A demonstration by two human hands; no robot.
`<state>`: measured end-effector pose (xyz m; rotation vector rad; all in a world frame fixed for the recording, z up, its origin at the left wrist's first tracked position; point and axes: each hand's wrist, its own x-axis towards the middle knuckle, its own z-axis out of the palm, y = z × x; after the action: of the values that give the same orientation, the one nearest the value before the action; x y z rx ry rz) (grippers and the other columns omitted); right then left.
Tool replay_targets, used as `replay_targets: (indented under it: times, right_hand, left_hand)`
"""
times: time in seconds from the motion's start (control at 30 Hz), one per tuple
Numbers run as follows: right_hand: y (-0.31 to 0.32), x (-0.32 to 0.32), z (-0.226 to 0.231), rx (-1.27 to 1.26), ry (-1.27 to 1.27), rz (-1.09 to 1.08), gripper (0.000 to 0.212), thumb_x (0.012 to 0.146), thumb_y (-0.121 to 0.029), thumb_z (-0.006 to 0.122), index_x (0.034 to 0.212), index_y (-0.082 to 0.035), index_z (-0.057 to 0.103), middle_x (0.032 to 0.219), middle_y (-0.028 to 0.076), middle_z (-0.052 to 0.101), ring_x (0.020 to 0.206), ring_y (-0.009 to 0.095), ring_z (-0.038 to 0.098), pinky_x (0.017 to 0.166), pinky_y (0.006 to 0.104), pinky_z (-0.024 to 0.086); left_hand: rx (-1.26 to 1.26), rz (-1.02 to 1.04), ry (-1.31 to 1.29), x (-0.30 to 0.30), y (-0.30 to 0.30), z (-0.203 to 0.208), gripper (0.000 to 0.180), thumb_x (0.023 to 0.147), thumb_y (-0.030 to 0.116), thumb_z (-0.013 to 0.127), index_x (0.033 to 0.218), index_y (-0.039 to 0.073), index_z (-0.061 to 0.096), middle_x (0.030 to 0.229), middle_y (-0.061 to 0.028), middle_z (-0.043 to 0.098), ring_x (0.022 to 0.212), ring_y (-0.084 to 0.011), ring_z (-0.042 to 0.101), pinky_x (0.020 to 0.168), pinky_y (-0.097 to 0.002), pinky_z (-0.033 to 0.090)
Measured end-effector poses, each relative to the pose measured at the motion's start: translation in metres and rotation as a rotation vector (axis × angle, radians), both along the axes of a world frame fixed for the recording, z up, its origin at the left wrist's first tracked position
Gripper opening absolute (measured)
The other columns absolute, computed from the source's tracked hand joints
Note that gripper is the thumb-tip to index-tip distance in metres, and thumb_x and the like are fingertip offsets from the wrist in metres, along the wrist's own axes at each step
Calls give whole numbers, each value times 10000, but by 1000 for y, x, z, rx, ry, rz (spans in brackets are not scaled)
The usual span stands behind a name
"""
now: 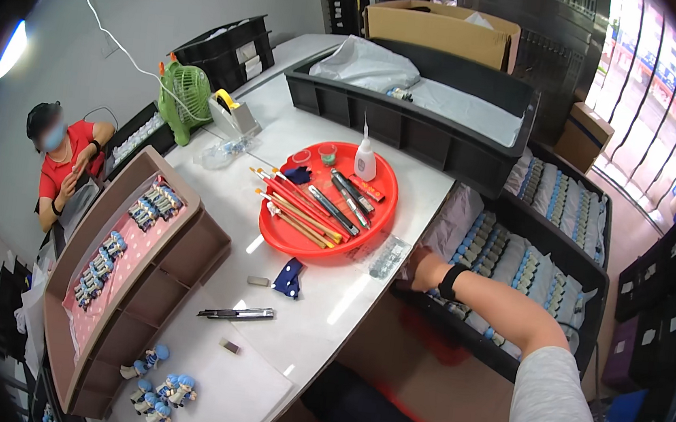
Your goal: The person assembles small blue and white figurines by hand at a workstation. They pick up individual components from a tray, fit them together, and place the completed figures into a compartmentalized box. The process is repeated for multiple units throughout the clip.
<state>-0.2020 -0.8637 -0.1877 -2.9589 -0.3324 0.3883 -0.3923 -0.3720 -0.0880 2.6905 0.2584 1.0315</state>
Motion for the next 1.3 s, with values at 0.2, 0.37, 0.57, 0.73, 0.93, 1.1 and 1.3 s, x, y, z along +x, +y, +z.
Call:
replay_targets:
  times: [0.2, 0.37, 0.57, 0.73, 0.93, 1.1, 1.3]
  right_hand:
    - [37, 24, -58, -40, 66, 284, 608, 735, -459, 520, 1210, -84, 455, 1315, 139, 349, 1245, 308, 262, 987, 539, 212]
    - [26, 43, -65, 12, -88, 122, 559, 740, -417, 514, 1163, -54, 481, 1252, 169, 408, 1185, 332, 333, 960, 528, 256]
    - [7, -15, -13, 30, -154, -231, 510, 718, -319, 545, 1092, 23, 495, 1162, 221, 465, 1086, 369, 420, 924, 469, 326]
    - [-15, -123, 20, 308, -232, -363, 519, 674, -229, 618, 1056, 98, 487, 1130, 260, 461, 1058, 398, 436, 923, 398, 361]
    - [-2, -123, 30, 394, -388, -177, 324, 670, -207, 629, 946, -39, 632, 1174, 251, 449, 1057, 378, 449, 914, 411, 361]
    - [23, -8, -36, -21, -131, 127, 392, 709, -357, 525, 1020, -133, 612, 1219, 186, 451, 1121, 335, 417, 931, 437, 339]
    - [43, 49, -41, 84, -170, 156, 391, 739, -330, 481, 1092, -182, 563, 1184, 121, 482, 1112, 282, 428, 942, 421, 335]
  left_hand:
    - [-10, 16, -4, -5, 7, 2, 163, 804, 70, 531, 896, -39, 609, 870, -191, 604, 795, -333, 565, 739, -376, 450]
    - [-15, -29, -21, 0, 6, 0, 163, 791, 74, 548, 896, -34, 611, 875, -194, 602, 821, -341, 563, 759, -383, 447]
    - [-5, -28, -24, -4, 11, 1, 144, 785, 62, 556, 879, -34, 608, 864, -196, 599, 803, -347, 558, 747, -387, 445]
    - [12, -37, -36, -2, 5, 4, 130, 783, 42, 553, 872, -35, 607, 840, -196, 597, 774, -347, 558, 723, -387, 447]
    - [47, -66, -11, -3, 7, 1, 120, 782, 49, 549, 853, -24, 612, 837, -189, 600, 756, -346, 560, 706, -389, 451]
    - [34, -79, -38, 1, 5, 3, 112, 780, 45, 543, 834, -20, 616, 842, -184, 605, 772, -340, 565, 712, -384, 454]
    - [34, -61, -34, -2, 10, 1, 107, 777, 58, 552, 841, 0, 615, 893, -179, 603, 814, -337, 564, 725, -375, 456]
